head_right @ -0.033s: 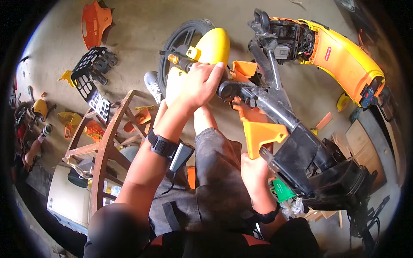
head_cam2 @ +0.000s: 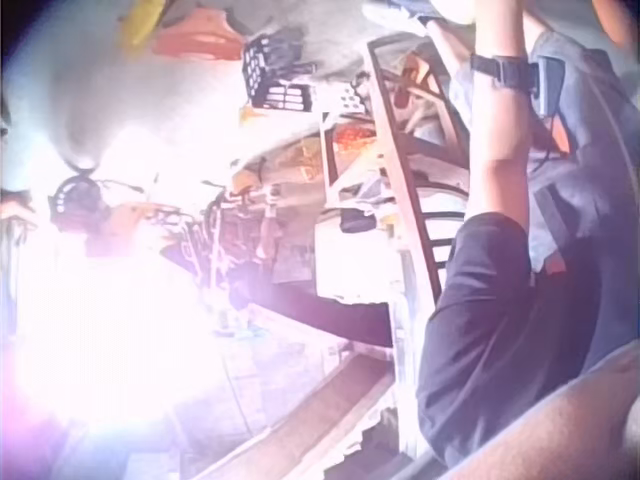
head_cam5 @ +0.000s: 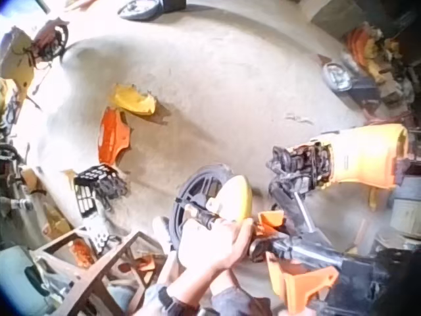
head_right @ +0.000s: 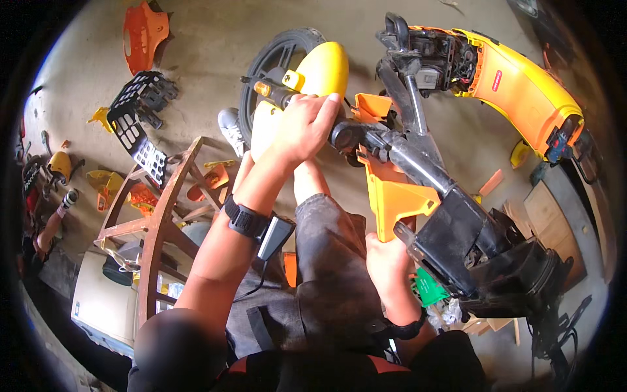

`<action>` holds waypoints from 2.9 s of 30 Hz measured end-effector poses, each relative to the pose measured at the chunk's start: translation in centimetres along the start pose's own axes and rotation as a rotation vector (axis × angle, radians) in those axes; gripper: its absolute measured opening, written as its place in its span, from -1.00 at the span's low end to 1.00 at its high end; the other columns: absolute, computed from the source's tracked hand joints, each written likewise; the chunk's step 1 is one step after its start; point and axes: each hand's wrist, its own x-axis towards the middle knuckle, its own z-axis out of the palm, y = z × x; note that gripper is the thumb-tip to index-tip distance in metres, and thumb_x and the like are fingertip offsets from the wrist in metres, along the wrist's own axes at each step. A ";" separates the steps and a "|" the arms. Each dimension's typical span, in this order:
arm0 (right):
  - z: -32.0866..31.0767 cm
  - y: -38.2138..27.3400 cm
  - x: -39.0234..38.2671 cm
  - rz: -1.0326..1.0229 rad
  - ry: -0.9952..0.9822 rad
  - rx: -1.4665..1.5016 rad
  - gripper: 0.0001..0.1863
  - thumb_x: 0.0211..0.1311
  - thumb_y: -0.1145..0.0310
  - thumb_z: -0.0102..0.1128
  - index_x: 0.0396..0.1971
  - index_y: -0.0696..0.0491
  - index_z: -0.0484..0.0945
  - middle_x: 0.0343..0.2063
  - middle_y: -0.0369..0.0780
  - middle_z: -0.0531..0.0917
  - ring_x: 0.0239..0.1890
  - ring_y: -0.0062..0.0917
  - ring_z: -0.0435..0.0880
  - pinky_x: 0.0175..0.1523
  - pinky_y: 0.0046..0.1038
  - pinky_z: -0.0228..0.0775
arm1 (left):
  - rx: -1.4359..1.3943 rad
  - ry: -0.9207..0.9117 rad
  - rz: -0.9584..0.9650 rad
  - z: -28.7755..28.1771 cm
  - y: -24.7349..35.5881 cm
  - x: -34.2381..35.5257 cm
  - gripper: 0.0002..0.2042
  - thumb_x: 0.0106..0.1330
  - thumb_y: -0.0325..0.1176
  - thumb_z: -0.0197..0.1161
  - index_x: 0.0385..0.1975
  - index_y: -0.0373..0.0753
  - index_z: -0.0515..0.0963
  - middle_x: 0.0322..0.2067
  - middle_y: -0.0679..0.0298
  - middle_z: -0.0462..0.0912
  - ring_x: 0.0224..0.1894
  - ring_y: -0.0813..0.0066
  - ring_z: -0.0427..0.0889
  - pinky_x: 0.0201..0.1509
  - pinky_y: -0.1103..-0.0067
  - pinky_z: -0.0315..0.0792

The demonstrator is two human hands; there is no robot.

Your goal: Repairing a motorcycle by removing and attaching plastic fairing panels using a power drill and hand alignment.

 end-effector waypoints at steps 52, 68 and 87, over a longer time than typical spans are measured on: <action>-9.0 22.6 -0.9 -0.192 -0.510 0.519 -0.52 0.43 0.31 -0.16 0.24 0.24 0.21 0.14 -0.06 0.44 0.21 -0.37 0.39 0.27 -0.37 0.18 | -0.703 0.062 -0.666 15.7 16.4 -18.9 -0.60 0.31 -0.08 0.17 -0.15 -0.34 0.38 -0.55 0.06 0.65 -0.45 0.20 0.71 -0.37 0.43 0.55; -38.3 35.7 -8.5 -0.437 1.140 0.643 -0.56 0.43 0.26 -0.17 0.11 0.29 0.38 0.14 -0.07 0.45 0.15 -0.37 0.45 0.25 -0.34 0.24 | -0.250 0.258 -0.594 15.8 18.4 -21.1 -0.48 0.06 -0.19 0.27 -0.07 -0.30 0.23 -0.41 -0.06 0.64 -0.32 -0.05 0.65 -0.19 0.21 0.51; -40.5 25.2 -2.6 -0.391 0.613 -0.209 -0.31 0.43 -0.09 -0.27 0.02 0.34 0.44 -0.07 0.12 0.58 0.09 -0.13 0.51 0.16 -0.33 0.25 | -0.117 0.400 -0.595 18.6 20.1 -22.7 -0.52 0.10 -0.10 0.21 -0.15 -0.41 0.42 -0.30 -0.12 0.64 -0.18 -0.02 0.65 -0.04 0.28 0.51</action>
